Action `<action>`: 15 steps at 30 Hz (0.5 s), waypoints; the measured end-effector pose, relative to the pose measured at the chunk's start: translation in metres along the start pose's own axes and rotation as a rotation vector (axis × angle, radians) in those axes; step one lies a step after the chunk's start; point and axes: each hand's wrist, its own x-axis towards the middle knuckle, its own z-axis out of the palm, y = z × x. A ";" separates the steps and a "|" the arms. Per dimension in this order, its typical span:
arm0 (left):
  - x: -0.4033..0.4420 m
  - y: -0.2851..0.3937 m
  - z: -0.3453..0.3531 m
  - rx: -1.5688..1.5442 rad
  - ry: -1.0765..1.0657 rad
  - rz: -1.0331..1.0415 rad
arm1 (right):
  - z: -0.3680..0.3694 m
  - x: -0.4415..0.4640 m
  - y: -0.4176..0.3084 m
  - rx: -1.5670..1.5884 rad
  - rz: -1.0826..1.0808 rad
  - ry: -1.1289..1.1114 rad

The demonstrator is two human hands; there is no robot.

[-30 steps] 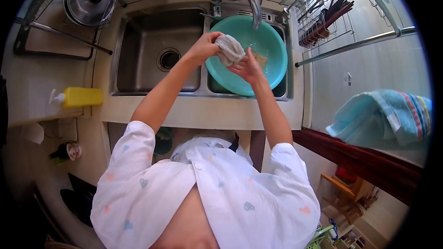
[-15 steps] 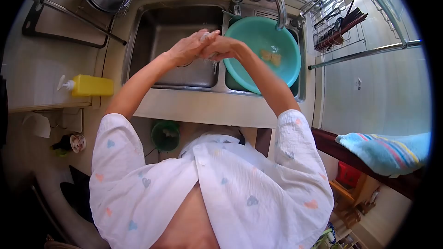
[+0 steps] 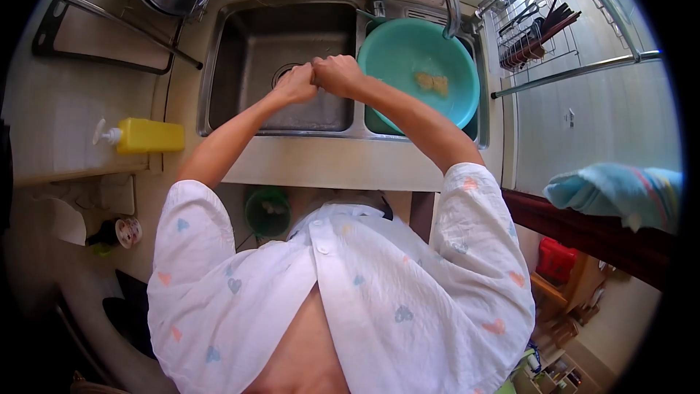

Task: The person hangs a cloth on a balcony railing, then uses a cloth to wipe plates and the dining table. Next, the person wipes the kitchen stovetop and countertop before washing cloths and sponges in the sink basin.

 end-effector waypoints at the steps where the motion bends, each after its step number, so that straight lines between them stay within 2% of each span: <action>1: 0.007 -0.012 0.016 -0.096 0.067 0.058 | 0.000 0.000 0.002 -0.115 -0.019 -0.009; 2: 0.007 -0.011 0.018 -0.094 0.063 0.062 | -0.001 0.001 0.004 -0.114 -0.013 -0.007; 4: 0.004 -0.007 0.025 -0.459 -0.009 -0.079 | -0.003 0.000 0.009 -0.261 -0.191 0.047; 5: 0.000 -0.003 0.021 -0.456 -0.013 -0.077 | -0.005 0.000 0.011 -0.260 -0.186 0.049; 7: -0.008 0.005 0.012 -1.021 -0.340 -0.283 | -0.009 0.000 0.015 -0.273 -0.325 0.150; 8: -0.013 0.011 0.012 -1.013 -0.347 -0.274 | -0.009 0.001 0.015 -0.278 -0.314 0.156; 10: -0.022 0.026 0.015 -1.447 -0.250 -0.332 | -0.003 -0.001 0.020 -0.281 -0.395 0.356; 11: -0.019 0.023 0.025 -1.569 -0.266 -0.325 | -0.001 -0.003 0.018 -0.323 -0.364 0.418; 12: -0.013 0.004 0.046 -1.863 -0.375 -0.235 | 0.007 -0.006 0.017 -0.342 -0.333 0.427; 13: -0.006 -0.013 0.058 -2.149 -0.502 -0.138 | 0.015 -0.009 0.018 -0.290 -0.076 0.405; 14: -0.007 -0.020 0.054 -2.175 -0.428 -0.160 | 0.017 -0.013 0.021 -0.237 0.188 0.386; 15: -0.010 -0.030 0.052 -2.204 -0.362 -0.193 | 0.016 -0.021 0.020 -0.099 0.382 0.217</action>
